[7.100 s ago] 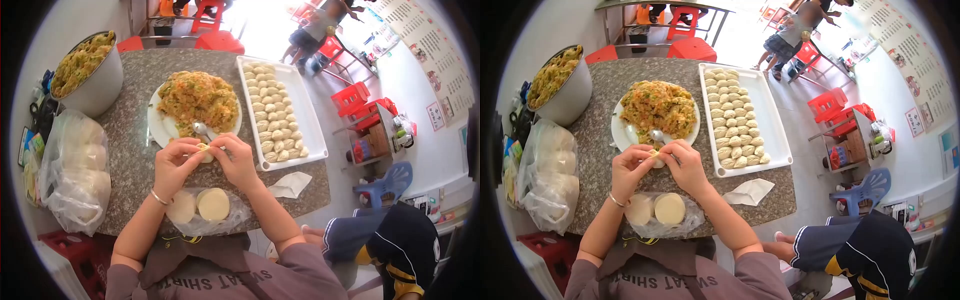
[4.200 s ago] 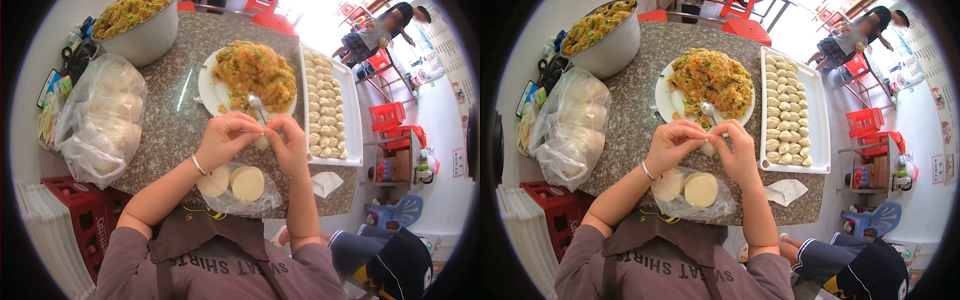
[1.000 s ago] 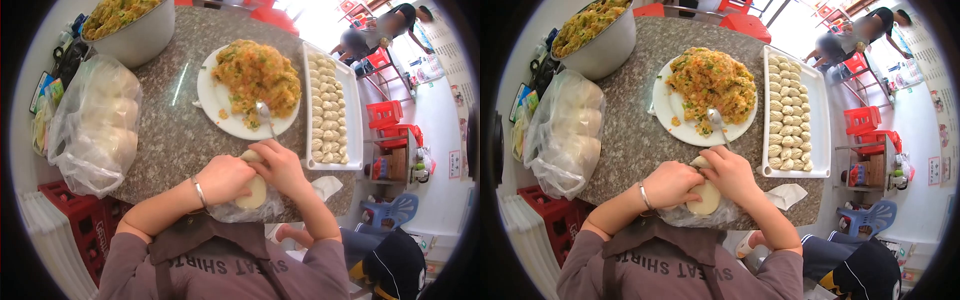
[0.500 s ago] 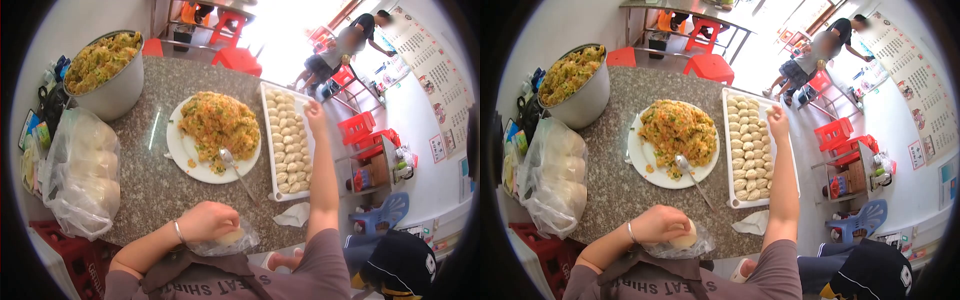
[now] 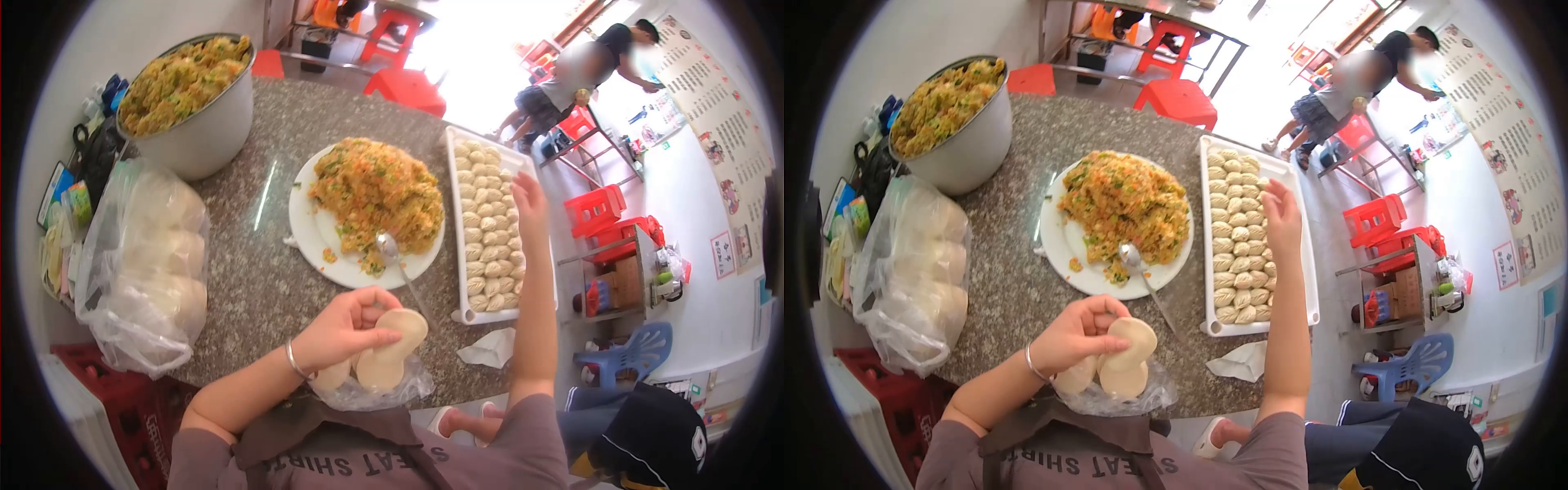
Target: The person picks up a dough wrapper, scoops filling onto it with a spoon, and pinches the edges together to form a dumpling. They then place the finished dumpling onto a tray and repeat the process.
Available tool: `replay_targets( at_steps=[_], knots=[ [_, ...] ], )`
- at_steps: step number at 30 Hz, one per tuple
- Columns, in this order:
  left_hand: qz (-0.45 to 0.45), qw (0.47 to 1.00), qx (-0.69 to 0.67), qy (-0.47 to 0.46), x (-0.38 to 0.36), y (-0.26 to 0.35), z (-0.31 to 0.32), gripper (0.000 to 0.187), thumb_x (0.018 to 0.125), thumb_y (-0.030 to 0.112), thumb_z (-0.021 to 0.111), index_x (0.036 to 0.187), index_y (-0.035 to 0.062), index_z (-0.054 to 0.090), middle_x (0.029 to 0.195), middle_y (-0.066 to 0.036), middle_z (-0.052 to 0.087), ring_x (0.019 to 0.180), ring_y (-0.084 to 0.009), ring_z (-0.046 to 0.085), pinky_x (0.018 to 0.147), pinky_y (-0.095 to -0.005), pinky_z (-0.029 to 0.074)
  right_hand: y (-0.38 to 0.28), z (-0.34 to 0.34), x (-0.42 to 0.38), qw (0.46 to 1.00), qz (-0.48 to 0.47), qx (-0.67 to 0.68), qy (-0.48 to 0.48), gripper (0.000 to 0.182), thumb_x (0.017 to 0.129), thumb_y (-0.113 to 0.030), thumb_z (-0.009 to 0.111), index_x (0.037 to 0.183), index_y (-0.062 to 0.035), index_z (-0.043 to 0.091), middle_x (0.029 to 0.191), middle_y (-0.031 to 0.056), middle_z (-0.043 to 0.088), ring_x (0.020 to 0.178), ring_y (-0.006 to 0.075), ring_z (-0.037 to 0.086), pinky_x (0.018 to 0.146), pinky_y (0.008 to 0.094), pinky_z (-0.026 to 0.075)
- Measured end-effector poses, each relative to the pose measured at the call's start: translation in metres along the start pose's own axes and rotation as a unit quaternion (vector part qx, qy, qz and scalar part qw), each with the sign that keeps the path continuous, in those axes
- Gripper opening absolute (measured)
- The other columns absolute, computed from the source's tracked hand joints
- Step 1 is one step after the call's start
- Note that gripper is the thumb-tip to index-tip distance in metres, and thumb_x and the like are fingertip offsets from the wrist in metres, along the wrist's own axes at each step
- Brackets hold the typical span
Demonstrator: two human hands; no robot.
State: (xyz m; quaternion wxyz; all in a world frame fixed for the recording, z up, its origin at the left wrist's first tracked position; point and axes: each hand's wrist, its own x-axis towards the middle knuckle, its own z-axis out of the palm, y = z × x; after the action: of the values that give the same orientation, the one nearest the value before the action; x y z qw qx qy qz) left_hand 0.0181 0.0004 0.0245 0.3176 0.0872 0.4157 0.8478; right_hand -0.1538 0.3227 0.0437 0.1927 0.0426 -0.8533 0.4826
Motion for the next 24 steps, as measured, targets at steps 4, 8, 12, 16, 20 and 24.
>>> replay_targets(
  at_steps=[4, 8, 12, 16, 20, 24],
  knots=[
    [-0.015, 0.998, -0.065, -0.001, -0.002, -0.001, -0.002, 0.017, 0.081, -0.003, 0.066, 0.095, 0.0020, 0.057, 0.093, -0.006, 0.067, 0.085, -0.0106, 0.064, 0.074, -0.0240, 0.051, -0.069, 0.015, -0.121, 0.939, -0.014, -0.055, -0.339, 0.038, 0.086, -0.008, 0.060, 0.123, -0.0025, 0.051, 0.117, 0.0130, 0.059, 0.097, 0.0186, 0.060, 0.080, 0.0303, 0.049],
    [0.003, 0.996, -0.087, 0.023, 0.000, -0.008, 0.002, 0.018, 0.086, 0.008, 0.065, 0.102, 0.0007, 0.060, 0.092, -0.006, 0.067, 0.083, -0.0114, 0.065, 0.075, -0.0246, 0.051, -0.089, 0.048, -0.186, 0.936, -0.131, -0.157, -0.288, 0.050, 0.080, -0.005, 0.065, 0.127, -0.0044, 0.048, 0.109, 0.0160, 0.057, 0.093, 0.0287, 0.060, 0.076, 0.0363, 0.050],
    [-0.011, 0.978, -0.190, 0.086, 0.008, -0.015, 0.004, 0.025, 0.095, 0.018, 0.054, 0.112, -0.0003, 0.057, 0.104, -0.008, 0.065, 0.091, -0.0152, 0.065, 0.082, -0.0297, 0.054, -0.063, 0.058, -0.200, 0.959, -0.114, -0.177, -0.188, 0.054, 0.077, -0.003, 0.066, 0.128, -0.0051, 0.048, 0.104, 0.0157, 0.055, 0.087, 0.0316, 0.059, 0.073, 0.0383, 0.050],
    [-0.003, 0.973, -0.211, 0.096, -0.002, -0.016, 0.004, 0.028, 0.096, 0.018, 0.049, 0.119, 0.0006, 0.051, 0.109, -0.009, 0.063, 0.098, -0.0166, 0.063, 0.088, -0.0324, 0.052, -0.070, 0.065, -0.193, 0.949, -0.195, -0.209, -0.132, 0.052, 0.077, -0.002, 0.065, 0.126, -0.0049, 0.049, 0.108, 0.0147, 0.053, 0.096, 0.0317, 0.054, 0.083, 0.0414, 0.046],
    [0.005, 0.966, -0.225, 0.127, -0.026, -0.021, -0.007, 0.028, 0.096, 0.016, 0.049, 0.121, 0.0016, 0.050, 0.111, -0.009, 0.062, 0.100, -0.0179, 0.062, 0.090, -0.0339, 0.051, -0.060, 0.073, -0.189, 0.941, -0.185, -0.245, -0.144, 0.049, 0.077, -0.001, 0.063, 0.125, -0.0051, 0.050, 0.112, 0.0154, 0.053, 0.102, 0.0331, 0.052, 0.087, 0.0418, 0.043],
    [0.028, 0.957, -0.243, 0.156, -0.048, -0.025, -0.022, 0.028, 0.096, 0.016, 0.048, 0.121, 0.0011, 0.049, 0.115, -0.011, 0.059, 0.102, -0.0206, 0.062, 0.090, -0.0351, 0.052, -0.056, 0.071, -0.185, 0.939, -0.147, -0.240, -0.196, 0.045, 0.079, 0.002, 0.060, 0.123, -0.0047, 0.050, 0.100, 0.0141, 0.059, 0.096, 0.0319, 0.056, 0.085, 0.0397, 0.043]
  ],
)
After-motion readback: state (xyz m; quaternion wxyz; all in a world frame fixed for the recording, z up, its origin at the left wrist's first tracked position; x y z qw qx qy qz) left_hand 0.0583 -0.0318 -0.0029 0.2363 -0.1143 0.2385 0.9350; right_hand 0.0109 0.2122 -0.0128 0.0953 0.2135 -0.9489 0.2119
